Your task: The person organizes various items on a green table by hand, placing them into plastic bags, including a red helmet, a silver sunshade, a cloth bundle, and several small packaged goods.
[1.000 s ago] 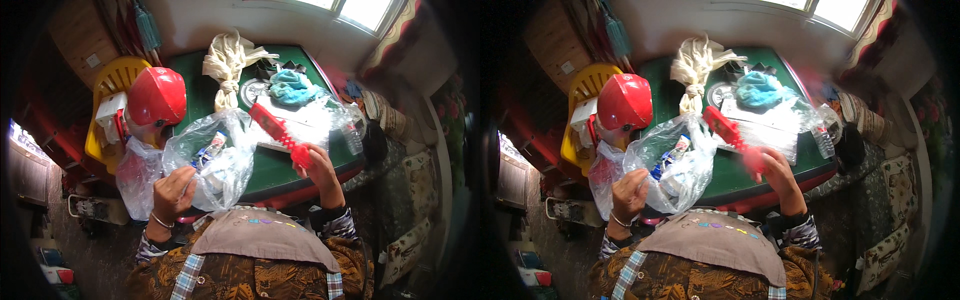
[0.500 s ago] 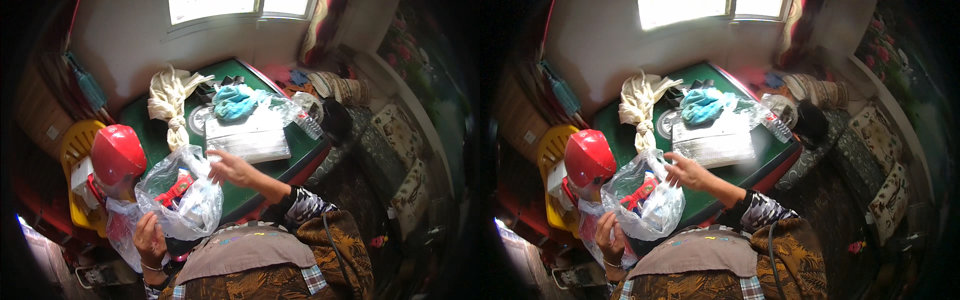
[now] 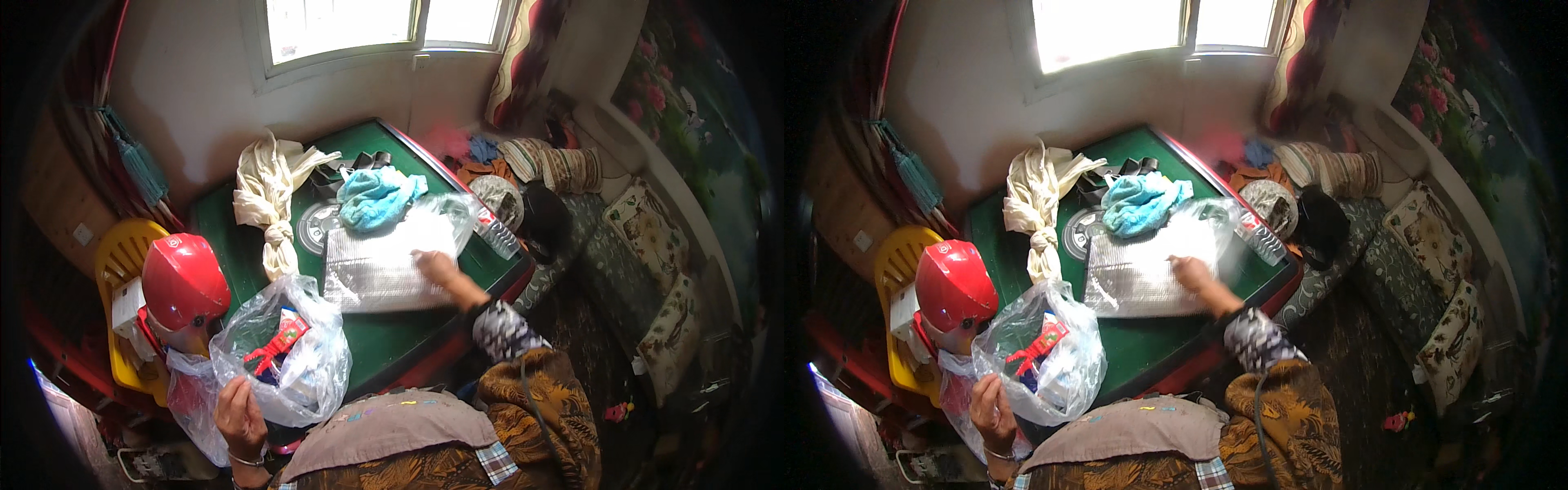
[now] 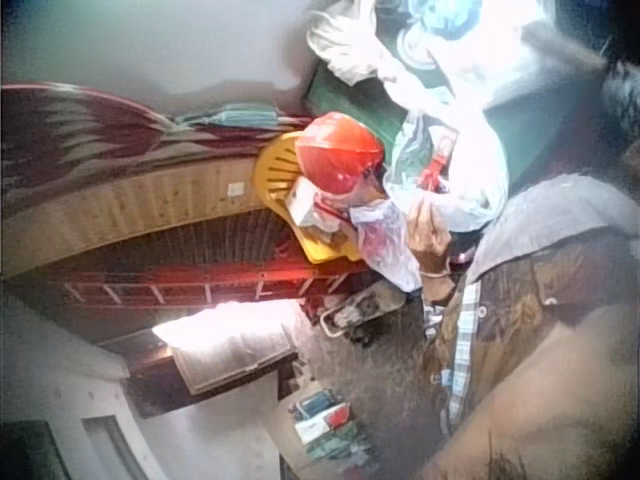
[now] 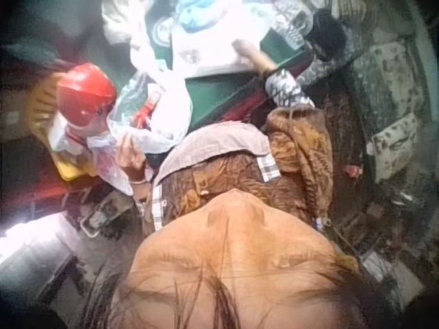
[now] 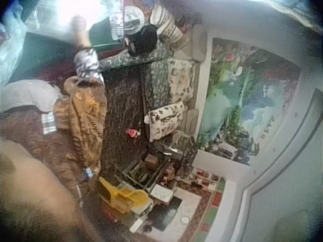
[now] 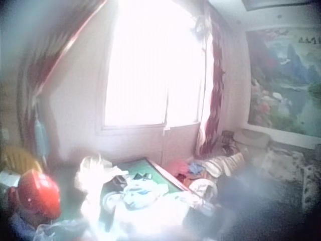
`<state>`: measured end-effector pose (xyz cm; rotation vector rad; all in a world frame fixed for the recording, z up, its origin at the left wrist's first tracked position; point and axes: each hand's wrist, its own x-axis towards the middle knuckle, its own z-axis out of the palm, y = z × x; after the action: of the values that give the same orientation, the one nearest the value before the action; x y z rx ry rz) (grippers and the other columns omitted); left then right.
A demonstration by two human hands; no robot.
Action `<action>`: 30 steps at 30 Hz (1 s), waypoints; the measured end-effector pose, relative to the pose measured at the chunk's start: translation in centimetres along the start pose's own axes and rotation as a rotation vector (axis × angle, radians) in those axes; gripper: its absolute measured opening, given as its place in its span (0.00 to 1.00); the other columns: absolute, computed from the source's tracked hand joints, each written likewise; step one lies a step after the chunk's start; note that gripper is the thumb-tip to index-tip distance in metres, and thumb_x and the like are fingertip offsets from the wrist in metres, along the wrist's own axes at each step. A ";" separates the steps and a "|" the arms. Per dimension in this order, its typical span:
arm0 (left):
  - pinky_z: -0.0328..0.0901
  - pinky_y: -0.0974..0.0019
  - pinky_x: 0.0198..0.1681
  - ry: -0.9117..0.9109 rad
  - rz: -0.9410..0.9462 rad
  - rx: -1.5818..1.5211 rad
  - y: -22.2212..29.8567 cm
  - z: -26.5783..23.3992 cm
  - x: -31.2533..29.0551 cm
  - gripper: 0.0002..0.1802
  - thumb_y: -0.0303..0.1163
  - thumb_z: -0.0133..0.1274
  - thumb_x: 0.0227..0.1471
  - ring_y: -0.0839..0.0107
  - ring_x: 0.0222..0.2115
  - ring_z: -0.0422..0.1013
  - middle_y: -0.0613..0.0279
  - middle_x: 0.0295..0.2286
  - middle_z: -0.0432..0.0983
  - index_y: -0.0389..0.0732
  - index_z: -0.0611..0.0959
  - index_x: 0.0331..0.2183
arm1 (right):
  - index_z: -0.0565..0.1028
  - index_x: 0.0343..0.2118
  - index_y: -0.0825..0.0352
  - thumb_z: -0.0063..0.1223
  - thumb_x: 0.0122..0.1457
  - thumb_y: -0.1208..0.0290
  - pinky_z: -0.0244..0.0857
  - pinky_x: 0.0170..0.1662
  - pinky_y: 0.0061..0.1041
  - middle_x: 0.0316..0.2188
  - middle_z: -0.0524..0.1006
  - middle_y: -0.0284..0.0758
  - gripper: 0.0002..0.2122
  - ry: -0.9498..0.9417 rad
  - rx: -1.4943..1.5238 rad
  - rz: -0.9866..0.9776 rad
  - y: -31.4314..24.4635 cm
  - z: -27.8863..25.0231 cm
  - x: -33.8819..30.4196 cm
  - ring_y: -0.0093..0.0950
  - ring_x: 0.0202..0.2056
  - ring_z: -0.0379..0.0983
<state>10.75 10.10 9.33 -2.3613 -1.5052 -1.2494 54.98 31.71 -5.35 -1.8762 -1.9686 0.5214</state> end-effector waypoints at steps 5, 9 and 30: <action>0.68 0.58 0.38 -0.031 -0.025 0.050 0.3 0.7 0.5 0.12 0.16 0.51 0.46 0.52 0.35 0.73 0.48 0.35 0.75 0.33 0.78 0.36 | 0.74 0.37 0.65 0.48 0.54 0.77 0.67 0.36 0.33 0.27 0.76 0.41 0.08 -0.427 0.355 -0.508 -11.4 1.5 -8.7 0.34 0.31 0.74; 0.69 0.58 0.37 -0.078 0.029 0.034 0.7 2.0 2.6 0.12 0.16 0.51 0.46 0.52 0.35 0.74 0.48 0.35 0.75 0.33 0.78 0.37 | 0.75 0.38 0.65 0.49 0.54 0.78 0.68 0.37 0.31 0.29 0.77 0.42 0.09 -0.210 0.550 -0.450 -7.6 3.8 -8.6 0.36 0.32 0.76; 0.69 0.60 0.37 -0.083 0.014 0.041 0.9 2.8 3.1 0.12 0.16 0.52 0.46 0.53 0.35 0.74 0.49 0.35 0.75 0.34 0.78 0.37 | 0.74 0.42 0.70 0.49 0.58 0.67 0.66 0.44 0.31 0.38 0.77 0.44 0.14 -0.917 0.329 -0.600 -9.5 -0.8 -13.0 0.37 0.39 0.74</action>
<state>13.69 13.11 9.87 -2.4214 -1.5192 -1.1189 47.78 18.26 0.01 -0.7880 -2.5863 1.5642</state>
